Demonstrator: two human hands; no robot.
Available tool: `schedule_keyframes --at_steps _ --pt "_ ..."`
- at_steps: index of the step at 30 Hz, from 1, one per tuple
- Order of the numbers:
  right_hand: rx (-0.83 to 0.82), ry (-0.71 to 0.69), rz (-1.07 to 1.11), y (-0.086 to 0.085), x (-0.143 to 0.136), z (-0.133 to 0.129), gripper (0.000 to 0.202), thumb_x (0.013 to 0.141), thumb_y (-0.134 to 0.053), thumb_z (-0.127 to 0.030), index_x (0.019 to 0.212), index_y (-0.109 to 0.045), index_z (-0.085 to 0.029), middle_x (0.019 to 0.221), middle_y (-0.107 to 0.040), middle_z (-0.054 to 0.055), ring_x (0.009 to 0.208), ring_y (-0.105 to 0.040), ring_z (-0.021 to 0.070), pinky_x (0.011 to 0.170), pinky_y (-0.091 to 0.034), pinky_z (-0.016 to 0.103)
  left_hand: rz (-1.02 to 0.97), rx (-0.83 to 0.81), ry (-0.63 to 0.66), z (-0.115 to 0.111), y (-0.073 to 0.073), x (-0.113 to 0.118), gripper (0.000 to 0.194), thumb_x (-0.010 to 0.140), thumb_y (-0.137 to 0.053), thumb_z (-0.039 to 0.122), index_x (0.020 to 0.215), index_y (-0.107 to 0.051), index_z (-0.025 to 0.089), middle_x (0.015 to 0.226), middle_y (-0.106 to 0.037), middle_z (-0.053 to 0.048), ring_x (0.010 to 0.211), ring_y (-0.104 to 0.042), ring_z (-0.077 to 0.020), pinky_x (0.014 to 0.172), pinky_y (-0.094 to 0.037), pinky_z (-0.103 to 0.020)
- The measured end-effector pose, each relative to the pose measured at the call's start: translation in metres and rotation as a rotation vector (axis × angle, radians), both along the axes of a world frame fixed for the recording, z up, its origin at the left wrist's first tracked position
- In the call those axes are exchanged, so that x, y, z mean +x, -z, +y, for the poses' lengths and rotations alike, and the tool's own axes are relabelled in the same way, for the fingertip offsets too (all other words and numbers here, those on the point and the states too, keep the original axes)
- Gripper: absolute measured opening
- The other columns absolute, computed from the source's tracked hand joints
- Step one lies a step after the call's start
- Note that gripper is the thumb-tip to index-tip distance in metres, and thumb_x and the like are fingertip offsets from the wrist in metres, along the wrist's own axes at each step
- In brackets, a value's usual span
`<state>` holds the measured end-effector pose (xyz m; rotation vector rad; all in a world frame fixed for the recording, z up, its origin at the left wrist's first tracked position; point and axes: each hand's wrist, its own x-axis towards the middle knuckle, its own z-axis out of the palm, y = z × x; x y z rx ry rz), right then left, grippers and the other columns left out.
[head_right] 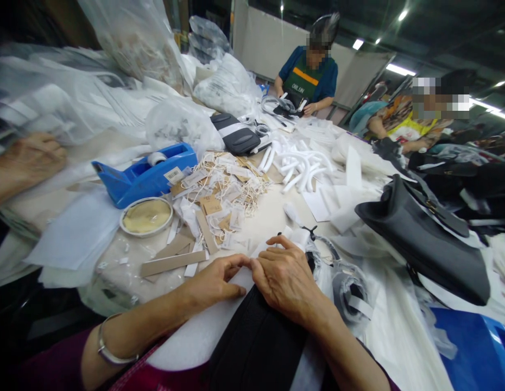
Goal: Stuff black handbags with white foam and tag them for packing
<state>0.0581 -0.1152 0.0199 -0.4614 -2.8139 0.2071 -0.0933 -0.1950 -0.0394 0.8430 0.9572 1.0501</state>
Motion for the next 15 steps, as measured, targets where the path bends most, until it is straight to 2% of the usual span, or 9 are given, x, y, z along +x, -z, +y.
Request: schedule_keyframes --at_steps 6,11,15 --pt "-0.002 -0.001 -0.015 -0.0028 -0.0016 -0.0012 0.038 0.095 -0.038 -0.016 0.059 -0.049 -0.017 0.055 -0.051 -0.003 0.056 -0.042 0.0099 0.091 -0.037 0.035 -0.023 0.08 -0.067 -0.0006 -0.0023 -0.0011 0.051 0.05 -0.054 0.0 0.098 -0.065 0.012 0.093 -0.064 -0.003 0.097 -0.057 -0.0207 0.09 -0.04 -0.03" --pt "-0.017 -0.002 -0.004 -0.0063 -0.0041 -0.004 0.035 0.093 -0.04 -0.015 0.058 -0.047 -0.017 0.057 -0.055 0.0 0.066 -0.045 0.0137 0.087 -0.036 0.038 -0.019 0.112 0.057 0.0023 -0.0024 -0.0021 0.051 0.052 -0.052 0.001 0.099 -0.068 0.013 0.09 -0.067 -0.001 0.092 -0.058 -0.0206 0.093 -0.041 -0.032" --pt "-0.045 -0.016 0.0 -0.001 -0.0077 -0.0051 0.035 0.093 -0.041 -0.016 0.058 -0.047 -0.018 0.056 -0.055 -0.001 0.064 -0.044 0.0133 0.089 -0.036 0.038 0.13 0.128 0.107 0.0052 0.0029 0.002 0.044 0.053 -0.049 -0.001 0.09 -0.069 0.014 0.083 -0.067 0.001 0.088 -0.058 -0.02 0.083 -0.044 -0.029"
